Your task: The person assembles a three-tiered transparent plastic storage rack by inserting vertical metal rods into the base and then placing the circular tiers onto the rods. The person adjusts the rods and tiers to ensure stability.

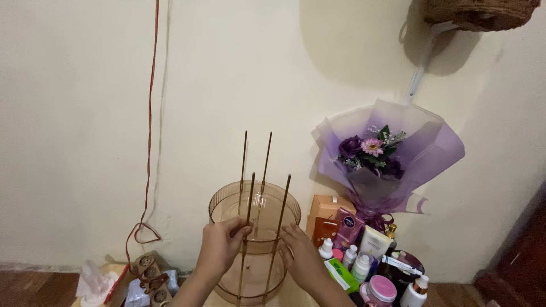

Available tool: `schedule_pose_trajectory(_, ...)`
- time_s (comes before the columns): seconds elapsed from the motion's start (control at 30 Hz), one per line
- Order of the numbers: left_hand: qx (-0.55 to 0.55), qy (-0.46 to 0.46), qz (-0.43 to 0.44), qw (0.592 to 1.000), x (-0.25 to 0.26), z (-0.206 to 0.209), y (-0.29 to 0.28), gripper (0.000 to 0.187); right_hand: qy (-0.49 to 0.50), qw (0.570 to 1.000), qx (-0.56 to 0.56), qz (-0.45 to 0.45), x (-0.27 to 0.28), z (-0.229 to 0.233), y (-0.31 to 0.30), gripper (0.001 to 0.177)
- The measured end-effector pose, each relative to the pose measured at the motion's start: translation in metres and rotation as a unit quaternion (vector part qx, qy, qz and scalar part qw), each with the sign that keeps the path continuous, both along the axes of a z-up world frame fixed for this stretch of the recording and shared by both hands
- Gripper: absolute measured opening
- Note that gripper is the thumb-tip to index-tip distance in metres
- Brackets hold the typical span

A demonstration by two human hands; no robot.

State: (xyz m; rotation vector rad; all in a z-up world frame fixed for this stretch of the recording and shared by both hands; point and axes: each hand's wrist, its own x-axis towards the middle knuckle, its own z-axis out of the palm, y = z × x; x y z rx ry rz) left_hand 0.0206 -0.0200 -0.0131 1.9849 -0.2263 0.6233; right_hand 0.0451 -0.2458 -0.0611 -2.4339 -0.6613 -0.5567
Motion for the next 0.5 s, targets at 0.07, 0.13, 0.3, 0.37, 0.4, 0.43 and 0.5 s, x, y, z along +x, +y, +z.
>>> schedule_pose_trajectory(0.07, 0.021, -0.021, 0.022, 0.999, -0.002, 0.002, -0.001, 0.017, 0.027, 1.0, -0.002, -0.009, -0.002, 0.004, 0.001, 0.04)
schedule_pose_trajectory(0.13, 0.015, 0.012, 0.031, 0.999, -0.005, 0.007, -0.003, 0.017, 0.038, 0.999, -0.006, -0.01, -0.002, 0.007, 0.002, 0.04)
schedule_pose_trajectory(0.3, 0.006, 0.072, 0.026, 0.997, -0.006, 0.013, -0.003, 0.016, 0.027, 1.0, -0.001, 0.0, 0.001, 0.005, -0.001, 0.042)
schedule_pose_trajectory(0.37, -0.003, 0.072, 0.018, 0.997, -0.004, 0.011, -0.002, 0.015, 0.013, 1.0, 0.009, 0.004, 0.003, 0.005, -0.001, 0.038)
schedule_pose_trajectory(0.4, -0.011, 0.066, 0.009, 0.998, -0.003, 0.01, -0.001, 0.015, 0.007, 1.0, 0.014, 0.006, 0.003, 0.007, -0.001, 0.036)
schedule_pose_trajectory(0.43, -0.02, 0.06, 0.0, 0.998, -0.003, 0.008, 0.0, 0.014, 0.037, 0.999, 0.035, -0.002, 0.003, 0.011, -0.002, 0.04)
schedule_pose_trajectory(0.5, -0.017, 0.061, -0.009, 0.998, -0.002, 0.007, 0.003, 0.013, 0.101, 0.992, 0.077, -0.017, 0.005, 0.026, -0.003, 0.049)
